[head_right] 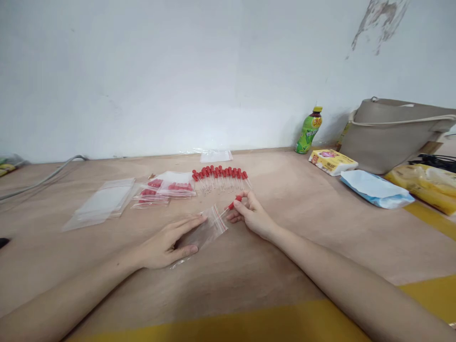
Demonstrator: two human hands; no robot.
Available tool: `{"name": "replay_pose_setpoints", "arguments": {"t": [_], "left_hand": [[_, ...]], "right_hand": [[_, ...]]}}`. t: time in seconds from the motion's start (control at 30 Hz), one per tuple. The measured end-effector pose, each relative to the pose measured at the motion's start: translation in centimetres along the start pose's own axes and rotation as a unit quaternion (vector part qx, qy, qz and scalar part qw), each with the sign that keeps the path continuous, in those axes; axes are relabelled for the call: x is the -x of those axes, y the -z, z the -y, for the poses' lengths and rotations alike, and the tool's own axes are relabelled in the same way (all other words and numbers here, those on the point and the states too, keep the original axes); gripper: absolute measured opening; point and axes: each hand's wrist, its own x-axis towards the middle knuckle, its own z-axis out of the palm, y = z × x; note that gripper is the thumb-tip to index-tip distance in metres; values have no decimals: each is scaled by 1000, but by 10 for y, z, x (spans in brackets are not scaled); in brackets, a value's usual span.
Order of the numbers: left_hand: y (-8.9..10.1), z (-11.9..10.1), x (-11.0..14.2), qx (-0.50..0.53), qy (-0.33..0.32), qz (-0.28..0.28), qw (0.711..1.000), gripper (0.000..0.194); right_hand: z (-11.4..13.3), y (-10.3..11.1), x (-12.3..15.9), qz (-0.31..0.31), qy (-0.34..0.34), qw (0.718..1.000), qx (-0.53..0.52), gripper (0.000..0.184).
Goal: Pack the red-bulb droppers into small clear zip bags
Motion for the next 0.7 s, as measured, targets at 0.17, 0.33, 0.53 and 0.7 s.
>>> {"name": "replay_pose_setpoints", "arguments": {"t": [0.17, 0.33, 0.53, 0.7], "left_hand": [[0, 2, 0, -1, -8, -5, 1000, 58], [0, 1, -2, 6, -26, 7, 1000, 58], [3, 5, -1, 7, -32, -24, 999, 54], [4, 7, 2, 34, -29, -32, 999, 42]], "right_hand": [[5, 13, 0, 120, -2, 992, 44, 28], [5, 12, 0, 231, -22, 973, 17, 25], [7, 13, 0, 243, -46, 968, 49, 26], [16, 25, -2, 210, -87, 965, 132, 31]]}}
